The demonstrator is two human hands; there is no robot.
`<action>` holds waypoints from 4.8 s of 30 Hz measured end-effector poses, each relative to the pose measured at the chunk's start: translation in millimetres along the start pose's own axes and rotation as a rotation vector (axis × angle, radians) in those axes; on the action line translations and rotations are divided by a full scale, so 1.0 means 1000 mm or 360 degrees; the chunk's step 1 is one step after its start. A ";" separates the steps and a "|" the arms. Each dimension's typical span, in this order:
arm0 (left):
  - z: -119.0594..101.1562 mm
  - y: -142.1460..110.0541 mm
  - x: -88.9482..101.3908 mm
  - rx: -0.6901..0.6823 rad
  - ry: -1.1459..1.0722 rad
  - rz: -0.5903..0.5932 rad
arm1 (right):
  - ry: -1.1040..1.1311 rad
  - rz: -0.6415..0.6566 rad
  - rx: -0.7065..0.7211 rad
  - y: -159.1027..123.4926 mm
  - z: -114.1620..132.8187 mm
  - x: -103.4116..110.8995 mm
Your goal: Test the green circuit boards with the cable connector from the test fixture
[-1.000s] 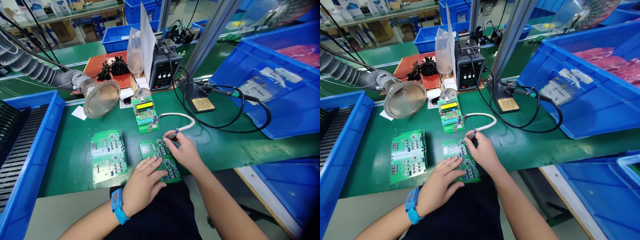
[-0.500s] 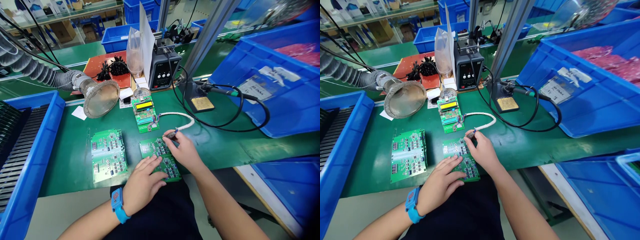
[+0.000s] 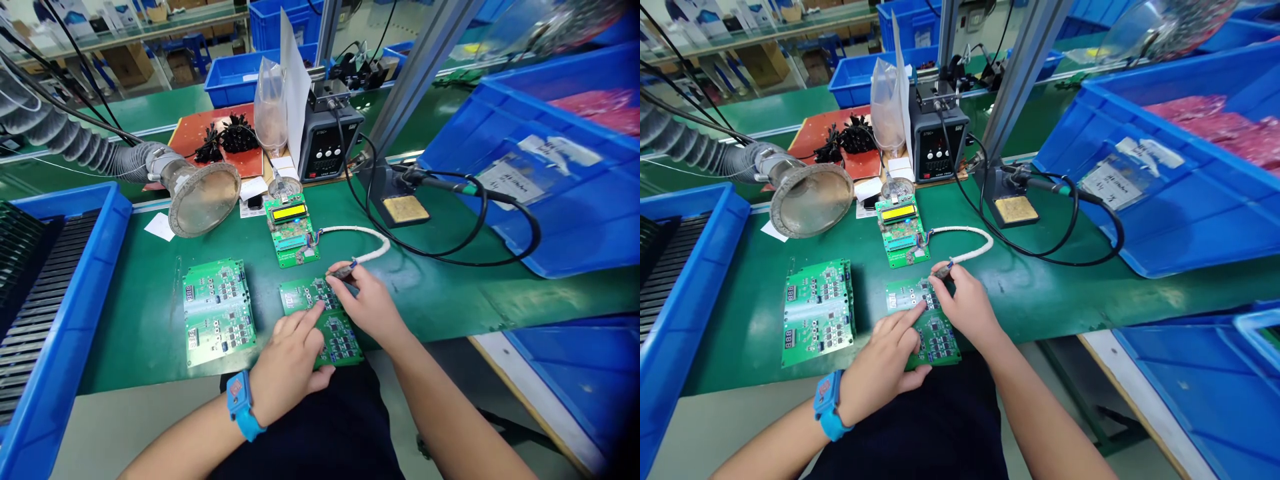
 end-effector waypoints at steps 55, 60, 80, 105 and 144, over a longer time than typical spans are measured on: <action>0.012 -0.009 -0.012 -0.0204 0.0030 -0.0128 | -0.0099 0.0057 -0.0058 -0.065 0.001 0.018; 0.013 -0.008 -0.012 -0.0196 0.0026 -0.0123 | -0.0133 0.0068 -0.0027 -0.063 0.004 0.019; 0.000 0.001 0.004 -0.0071 0.0096 -0.0120 | -0.0174 0.0032 0.0052 -0.062 0.006 0.015; 0.001 0.041 0.004 0.0077 0.0407 -0.0192 | -0.0209 0.0019 0.0116 -0.061 0.007 0.015; 0.007 0.035 0.014 0.0344 0.0610 0.0384 | -0.0192 0.0078 0.0071 -0.061 0.004 0.016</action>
Point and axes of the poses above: each hand's wrist, its own y-axis towards the middle knuckle, its own x-axis out of the back of the hand, z = x × y, the point moved 4 cm from there along y, towards the middle knuckle, and after that the axes turned 5 degrees about -y, right-handed, at the moved point
